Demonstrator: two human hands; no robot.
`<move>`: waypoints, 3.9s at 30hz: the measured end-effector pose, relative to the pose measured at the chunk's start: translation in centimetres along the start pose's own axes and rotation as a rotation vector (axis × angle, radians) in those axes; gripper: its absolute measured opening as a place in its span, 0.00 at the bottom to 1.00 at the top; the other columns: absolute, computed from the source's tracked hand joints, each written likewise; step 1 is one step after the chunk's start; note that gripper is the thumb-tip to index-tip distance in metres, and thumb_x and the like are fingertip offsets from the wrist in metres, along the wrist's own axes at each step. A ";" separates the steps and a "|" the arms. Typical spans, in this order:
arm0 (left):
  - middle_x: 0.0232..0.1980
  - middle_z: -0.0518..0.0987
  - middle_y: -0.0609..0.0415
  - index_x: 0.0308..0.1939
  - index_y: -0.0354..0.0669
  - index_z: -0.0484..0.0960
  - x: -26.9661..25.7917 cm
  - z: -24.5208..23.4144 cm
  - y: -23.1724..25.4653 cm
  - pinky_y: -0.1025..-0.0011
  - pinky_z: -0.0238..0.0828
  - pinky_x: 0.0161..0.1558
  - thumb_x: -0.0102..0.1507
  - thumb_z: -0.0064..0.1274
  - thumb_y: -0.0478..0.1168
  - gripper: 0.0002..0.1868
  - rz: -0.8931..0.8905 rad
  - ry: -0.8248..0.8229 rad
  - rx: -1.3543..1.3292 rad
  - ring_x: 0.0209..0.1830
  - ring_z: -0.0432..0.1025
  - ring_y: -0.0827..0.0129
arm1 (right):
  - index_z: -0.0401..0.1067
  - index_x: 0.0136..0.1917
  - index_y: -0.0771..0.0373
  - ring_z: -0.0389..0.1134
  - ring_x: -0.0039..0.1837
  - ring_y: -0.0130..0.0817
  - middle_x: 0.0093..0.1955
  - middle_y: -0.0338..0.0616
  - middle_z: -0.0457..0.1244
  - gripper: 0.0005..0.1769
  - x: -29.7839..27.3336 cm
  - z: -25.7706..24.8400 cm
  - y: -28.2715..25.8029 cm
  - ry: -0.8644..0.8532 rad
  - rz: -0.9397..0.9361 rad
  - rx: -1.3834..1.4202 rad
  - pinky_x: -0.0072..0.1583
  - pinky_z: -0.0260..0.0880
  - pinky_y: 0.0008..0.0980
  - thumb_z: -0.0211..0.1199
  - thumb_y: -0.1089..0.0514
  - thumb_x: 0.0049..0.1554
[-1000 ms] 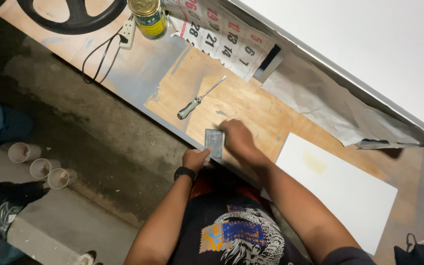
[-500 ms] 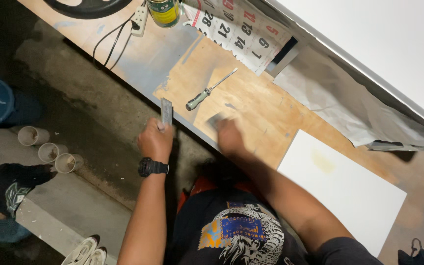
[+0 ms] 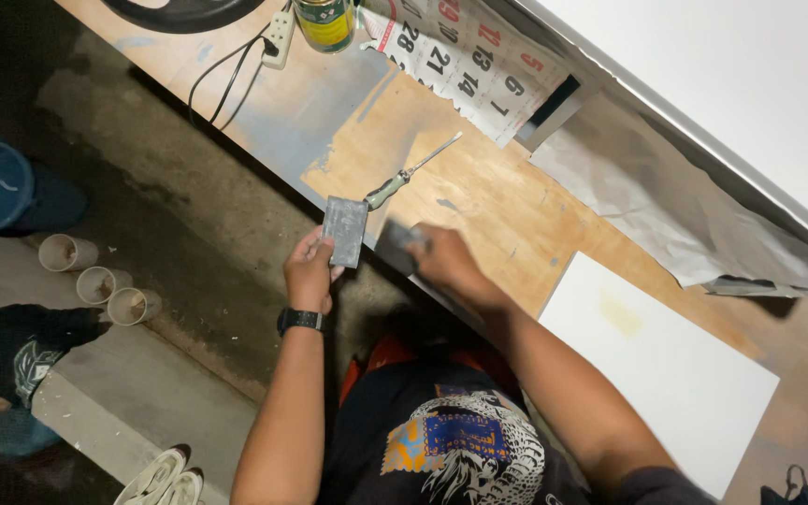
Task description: The person sands a white rectangular panel with a sanding block, then wipes the surface with a cloth. The person also rubs two sanding blocks together on the workbench.
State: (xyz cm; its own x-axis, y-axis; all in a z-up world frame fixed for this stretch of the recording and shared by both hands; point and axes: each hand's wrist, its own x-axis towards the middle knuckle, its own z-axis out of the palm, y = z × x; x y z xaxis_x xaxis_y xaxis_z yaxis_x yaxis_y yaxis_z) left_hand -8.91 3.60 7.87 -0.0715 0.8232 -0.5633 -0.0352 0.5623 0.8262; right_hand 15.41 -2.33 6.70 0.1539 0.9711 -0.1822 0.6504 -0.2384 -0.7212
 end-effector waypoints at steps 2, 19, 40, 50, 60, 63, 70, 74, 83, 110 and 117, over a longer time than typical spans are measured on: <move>0.69 0.81 0.45 0.76 0.41 0.76 -0.4 0.3 0.1 0.61 0.82 0.60 0.74 0.55 0.38 0.25 -0.035 -0.027 -0.008 0.66 0.76 0.63 | 0.79 0.64 0.57 0.74 0.50 0.53 0.46 0.52 0.70 0.15 0.1 -3.9 -0.1 -0.014 0.118 0.400 0.52 0.73 0.44 0.64 0.54 0.66; 0.56 0.85 0.53 0.68 0.37 0.82 1.0 2.0 -1.2 0.70 0.83 0.58 0.67 0.64 0.36 0.24 -0.112 -0.229 -0.013 0.52 0.79 0.70 | 0.74 0.47 0.64 0.70 0.30 0.34 0.26 0.45 0.63 0.05 3.2 0.9 7.1 -0.107 0.401 0.962 0.33 0.71 0.28 0.67 0.62 0.64; 0.59 0.85 0.71 0.51 0.74 0.87 2.2 12.1 -18.9 0.73 0.71 0.72 0.73 0.38 0.65 0.20 0.236 -0.528 0.991 0.67 0.76 0.73 | 0.75 0.56 0.60 0.74 0.56 0.59 0.50 0.60 0.71 0.13 -6.3 -2.9 3.7 0.455 -0.298 -0.446 0.57 0.77 0.52 0.64 0.64 0.58; 0.34 0.75 0.61 0.24 0.59 0.77 -3.2 11.3 -19.4 0.64 0.69 0.30 0.58 0.63 0.54 0.13 0.974 0.080 1.124 0.32 0.72 0.57 | 0.75 0.65 0.53 0.70 0.48 0.46 0.50 0.44 0.67 0.28 -5.9 4.5 11.4 0.514 -0.467 -0.782 0.42 0.71 0.40 0.60 0.40 0.56; 0.89 0.60 0.54 0.84 0.55 0.66 -5.5 8.3 -12.5 0.36 0.46 0.80 0.73 0.42 0.59 0.35 0.685 -0.634 1.621 0.93 0.33 0.38 | 0.75 0.61 0.57 0.67 0.44 0.42 0.49 0.44 0.64 0.14 -5.4 4.3 5.8 0.565 -0.562 -0.929 0.40 0.63 0.37 0.56 0.54 0.66; 0.83 0.67 0.56 0.77 0.58 0.75 -6.3 8.4 -10.9 0.37 0.45 0.79 0.76 0.37 0.60 0.29 0.667 -0.651 1.654 0.92 0.35 0.39 | 0.74 0.62 0.58 0.66 0.45 0.42 0.49 0.43 0.63 0.13 -3.8 4.8 7.1 0.591 -0.548 -0.922 0.41 0.62 0.38 0.55 0.55 0.67; 0.86 0.63 0.52 0.83 0.56 0.66 -4.5 8.9 -14.5 0.38 0.47 0.80 0.73 0.45 0.59 0.35 0.667 -0.632 1.617 0.92 0.35 0.36 | 0.76 0.61 0.60 0.66 0.47 0.44 0.49 0.45 0.63 0.18 -3.8 5.7 7.3 0.518 -0.489 -1.005 0.42 0.64 0.39 0.54 0.51 0.65; 0.88 0.59 0.52 0.83 0.53 0.66 -5.1 9.1 -13.1 0.42 0.49 0.78 0.72 0.43 0.57 0.36 0.645 -0.619 1.699 0.93 0.36 0.38 | 0.76 0.60 0.60 0.64 0.44 0.42 0.46 0.43 0.61 0.16 -4.5 4.7 5.4 0.523 -0.482 -1.030 0.41 0.61 0.38 0.52 0.55 0.65; 0.83 0.65 0.52 0.78 0.49 0.72 -4.5 8.8 -13.8 0.42 0.49 0.78 0.73 0.44 0.59 0.33 0.725 -0.596 1.662 0.92 0.38 0.38 | 0.76 0.61 0.62 0.65 0.46 0.46 0.46 0.45 0.61 0.18 -3.1 5.4 7.7 0.487 -0.484 -0.971 0.41 0.64 0.41 0.57 0.54 0.61; 0.85 0.64 0.51 0.81 0.50 0.68 -5.7 9.3 -12.3 0.44 0.48 0.78 0.73 0.39 0.57 0.34 0.688 -0.596 1.710 0.92 0.37 0.39 | 0.77 0.55 0.63 0.62 0.42 0.40 0.43 0.42 0.58 0.19 -3.1 5.4 6.3 0.537 -0.434 -1.069 0.36 0.59 0.37 0.52 0.51 0.61; 0.88 0.58 0.53 0.82 0.52 0.67 -4.6 8.6 -12.8 0.40 0.47 0.79 0.73 0.40 0.57 0.34 0.676 -0.645 1.651 0.93 0.35 0.39 | 0.75 0.59 0.63 0.63 0.46 0.38 0.46 0.41 0.58 0.44 -1.7 8.4 11.5 0.589 -0.382 -1.045 0.39 0.63 0.35 0.20 0.36 0.67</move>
State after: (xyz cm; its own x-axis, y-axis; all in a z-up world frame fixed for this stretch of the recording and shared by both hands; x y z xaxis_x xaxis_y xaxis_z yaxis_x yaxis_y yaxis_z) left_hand 0.47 -6.69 -0.17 0.6823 0.5875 -0.4351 0.7205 -0.6413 0.2640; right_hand 16.37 -6.81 -6.93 -0.0410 0.8969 0.4404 0.9620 -0.0836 0.2598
